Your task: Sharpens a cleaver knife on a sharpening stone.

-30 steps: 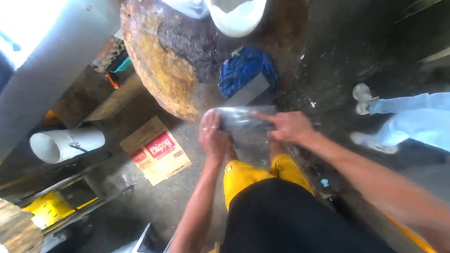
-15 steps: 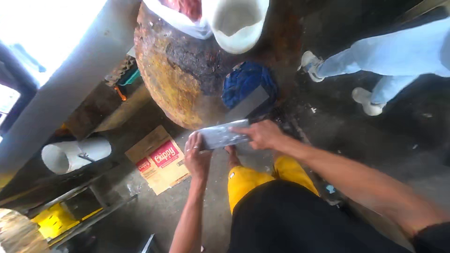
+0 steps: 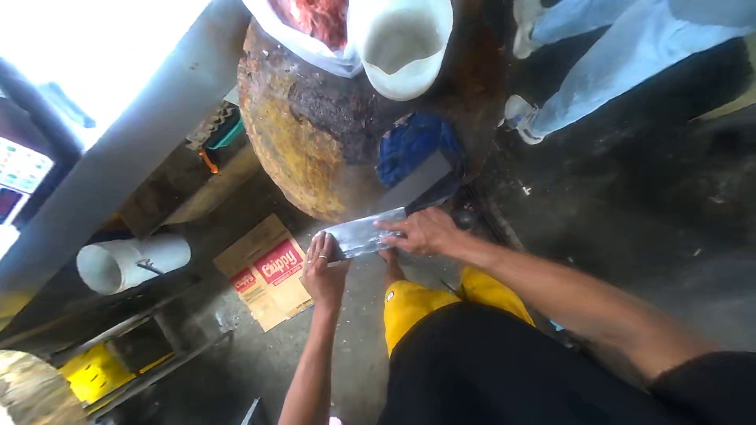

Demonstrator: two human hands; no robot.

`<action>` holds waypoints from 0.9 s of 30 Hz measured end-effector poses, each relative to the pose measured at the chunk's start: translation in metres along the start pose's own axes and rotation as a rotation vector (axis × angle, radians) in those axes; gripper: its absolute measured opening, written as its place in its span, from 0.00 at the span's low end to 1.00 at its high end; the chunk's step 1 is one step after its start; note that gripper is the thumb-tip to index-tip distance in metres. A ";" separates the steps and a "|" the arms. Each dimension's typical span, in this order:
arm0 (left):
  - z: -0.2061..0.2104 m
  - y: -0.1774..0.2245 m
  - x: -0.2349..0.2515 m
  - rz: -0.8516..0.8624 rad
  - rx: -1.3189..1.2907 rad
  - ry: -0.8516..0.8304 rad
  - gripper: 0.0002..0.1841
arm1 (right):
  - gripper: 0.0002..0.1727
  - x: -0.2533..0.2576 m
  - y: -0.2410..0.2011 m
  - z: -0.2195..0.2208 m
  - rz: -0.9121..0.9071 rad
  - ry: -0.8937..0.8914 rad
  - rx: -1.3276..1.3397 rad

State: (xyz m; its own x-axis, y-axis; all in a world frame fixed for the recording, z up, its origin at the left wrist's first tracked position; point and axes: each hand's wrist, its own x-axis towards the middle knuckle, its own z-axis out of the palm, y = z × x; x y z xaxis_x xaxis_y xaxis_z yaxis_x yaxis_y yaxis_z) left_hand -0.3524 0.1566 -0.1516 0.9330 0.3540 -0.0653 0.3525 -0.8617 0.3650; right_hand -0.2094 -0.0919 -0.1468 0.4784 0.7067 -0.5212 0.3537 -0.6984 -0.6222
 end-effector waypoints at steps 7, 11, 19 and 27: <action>0.095 0.206 0.050 0.337 -0.278 -0.066 0.34 | 0.28 -0.159 0.136 -0.065 0.419 0.337 -0.111; 0.091 0.170 0.048 0.343 -0.205 -0.107 0.35 | 0.29 -0.132 0.123 -0.064 0.354 0.319 -0.161; 0.014 0.018 0.002 -0.008 -0.007 0.029 0.32 | 0.27 -0.014 0.017 -0.001 0.001 0.073 -0.008; 0.092 0.187 0.035 0.323 -0.248 -0.100 0.34 | 0.30 -0.152 0.132 -0.066 0.357 0.297 -0.162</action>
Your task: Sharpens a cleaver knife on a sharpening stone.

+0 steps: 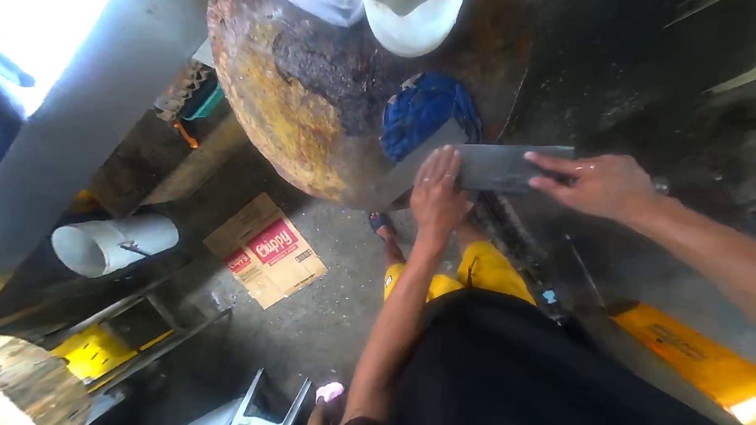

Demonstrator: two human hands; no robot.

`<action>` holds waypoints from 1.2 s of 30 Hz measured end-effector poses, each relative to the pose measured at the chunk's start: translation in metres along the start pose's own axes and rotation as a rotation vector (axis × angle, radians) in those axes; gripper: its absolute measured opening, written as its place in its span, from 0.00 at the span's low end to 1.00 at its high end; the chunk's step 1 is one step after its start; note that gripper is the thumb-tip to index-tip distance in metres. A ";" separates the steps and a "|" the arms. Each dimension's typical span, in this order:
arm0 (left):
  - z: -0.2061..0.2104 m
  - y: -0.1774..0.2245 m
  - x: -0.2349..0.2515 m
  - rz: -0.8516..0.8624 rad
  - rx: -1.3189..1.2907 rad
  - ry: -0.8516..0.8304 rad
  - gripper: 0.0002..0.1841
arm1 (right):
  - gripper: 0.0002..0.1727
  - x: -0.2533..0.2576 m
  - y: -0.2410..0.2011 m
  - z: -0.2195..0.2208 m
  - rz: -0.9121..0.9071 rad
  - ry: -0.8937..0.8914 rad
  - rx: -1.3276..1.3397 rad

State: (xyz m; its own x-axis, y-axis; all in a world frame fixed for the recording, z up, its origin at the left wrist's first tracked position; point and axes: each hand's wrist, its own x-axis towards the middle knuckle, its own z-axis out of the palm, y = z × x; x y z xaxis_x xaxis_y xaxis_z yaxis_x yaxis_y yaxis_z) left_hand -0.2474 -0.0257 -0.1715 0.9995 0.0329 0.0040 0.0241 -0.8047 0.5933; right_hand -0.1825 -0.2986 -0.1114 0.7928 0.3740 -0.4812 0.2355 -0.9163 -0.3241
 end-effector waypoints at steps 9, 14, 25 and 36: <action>-0.122 -0.138 -0.095 -0.311 0.232 0.096 0.32 | 0.28 0.073 -0.176 0.077 -0.357 -0.283 0.175; -0.014 -0.006 -0.004 -0.061 0.072 0.046 0.32 | 0.30 0.003 -0.012 0.017 0.004 -0.055 0.063; -0.144 -0.174 -0.122 -0.342 0.254 0.065 0.36 | 0.29 0.085 -0.213 0.092 -0.425 -0.287 0.174; -0.006 -0.023 0.017 0.086 0.055 -0.066 0.45 | 0.33 0.010 -0.007 0.035 0.002 0.168 0.064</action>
State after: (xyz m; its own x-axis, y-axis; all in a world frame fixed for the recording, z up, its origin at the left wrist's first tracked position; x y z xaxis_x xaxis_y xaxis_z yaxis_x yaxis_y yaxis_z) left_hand -0.2313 -0.0032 -0.1805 0.9972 -0.0753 -0.0012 -0.0623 -0.8340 0.5482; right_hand -0.1956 -0.2829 -0.1426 0.8772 0.3382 -0.3409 0.2018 -0.9038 -0.3774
